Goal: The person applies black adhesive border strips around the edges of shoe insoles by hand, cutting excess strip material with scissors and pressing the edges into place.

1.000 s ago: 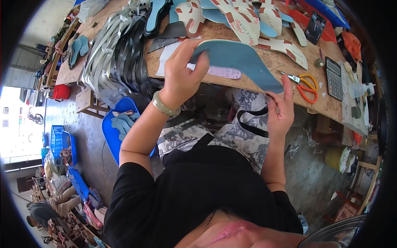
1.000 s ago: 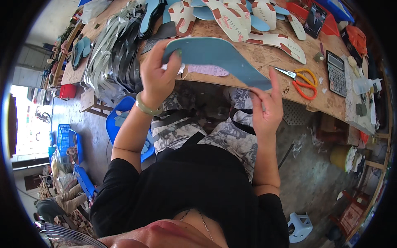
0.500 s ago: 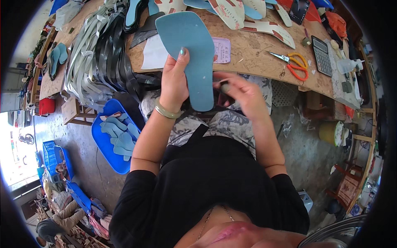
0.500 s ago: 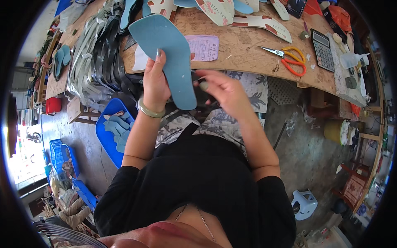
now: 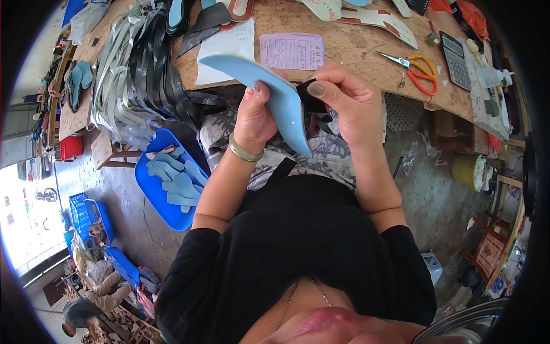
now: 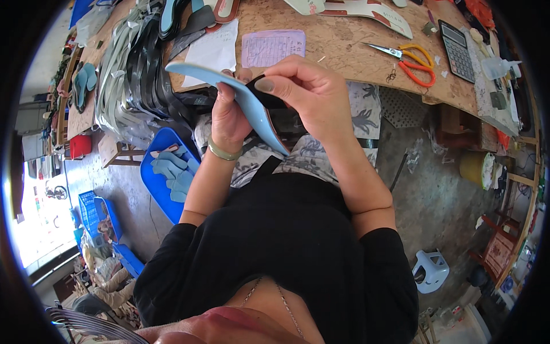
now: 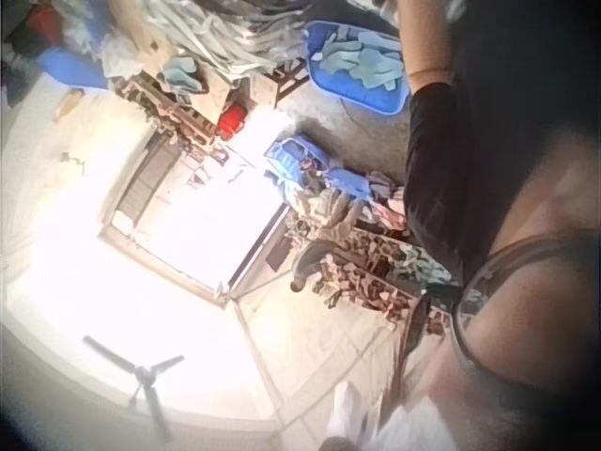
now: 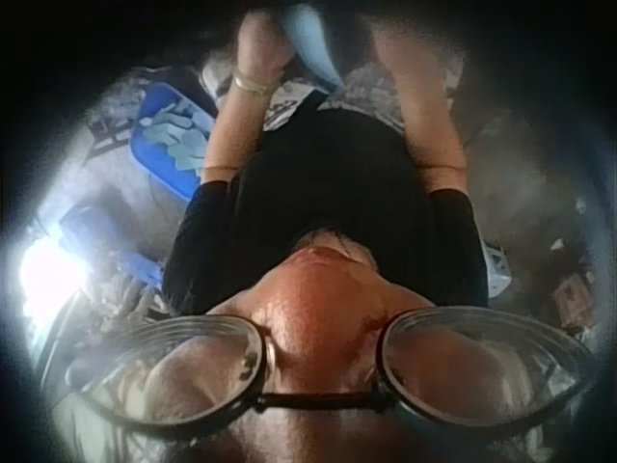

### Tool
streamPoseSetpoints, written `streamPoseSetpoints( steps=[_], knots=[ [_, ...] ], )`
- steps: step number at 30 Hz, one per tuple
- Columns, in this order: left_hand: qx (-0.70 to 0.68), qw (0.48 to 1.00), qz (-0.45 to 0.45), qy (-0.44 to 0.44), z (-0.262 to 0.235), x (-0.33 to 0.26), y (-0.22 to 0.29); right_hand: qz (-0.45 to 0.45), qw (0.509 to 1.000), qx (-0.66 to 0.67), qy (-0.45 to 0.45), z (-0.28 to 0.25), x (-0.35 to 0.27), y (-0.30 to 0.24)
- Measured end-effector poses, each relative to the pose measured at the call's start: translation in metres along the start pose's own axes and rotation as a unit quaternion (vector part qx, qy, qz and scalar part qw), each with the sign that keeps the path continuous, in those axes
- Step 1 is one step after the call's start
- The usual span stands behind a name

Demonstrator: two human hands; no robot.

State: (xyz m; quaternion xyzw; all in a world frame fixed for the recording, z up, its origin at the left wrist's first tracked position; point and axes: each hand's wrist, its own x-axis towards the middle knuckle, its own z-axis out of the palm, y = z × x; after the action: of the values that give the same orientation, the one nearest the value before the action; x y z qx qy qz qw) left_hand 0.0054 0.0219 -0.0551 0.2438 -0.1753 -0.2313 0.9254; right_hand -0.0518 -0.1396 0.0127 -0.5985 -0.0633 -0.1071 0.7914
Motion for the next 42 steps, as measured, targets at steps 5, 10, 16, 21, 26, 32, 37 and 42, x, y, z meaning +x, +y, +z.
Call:
streamPoseSetpoints(
  steps=[5,10,16,21,26,32,37,42],
  knots=[
    [0.010,0.985,0.032,-0.170,-0.010,0.009,-0.001,-0.078,0.990,-0.114,-0.042,0.010,-0.016,-0.015],
    [0.014,0.960,0.048,-0.277,-0.015,0.013,0.002,-0.083,0.981,-0.152,-0.087,0.008,-0.024,-0.021],
    [0.026,0.949,0.060,-0.309,-0.009,0.014,0.005,-0.102,0.977,-0.165,-0.085,0.012,-0.031,-0.023],
    [0.021,0.947,0.057,-0.314,-0.009,0.013,0.009,-0.125,0.976,-0.163,-0.069,0.016,-0.031,-0.019],
    [0.016,0.943,0.065,-0.326,-0.003,0.015,0.013,-0.157,0.968,-0.177,-0.082,0.017,-0.031,-0.018],
    [0.073,0.951,0.027,-0.299,0.016,0.010,0.028,-0.175,0.966,-0.185,-0.050,0.020,-0.031,-0.025],
    [0.129,0.952,0.110,-0.256,0.016,0.007,0.022,-0.290,0.907,-0.305,-0.016,0.011,-0.025,-0.016],
    [0.331,0.928,0.104,-0.138,0.023,-0.001,0.025,-0.265,0.900,-0.345,0.005,0.003,-0.011,-0.011]
  ],
)
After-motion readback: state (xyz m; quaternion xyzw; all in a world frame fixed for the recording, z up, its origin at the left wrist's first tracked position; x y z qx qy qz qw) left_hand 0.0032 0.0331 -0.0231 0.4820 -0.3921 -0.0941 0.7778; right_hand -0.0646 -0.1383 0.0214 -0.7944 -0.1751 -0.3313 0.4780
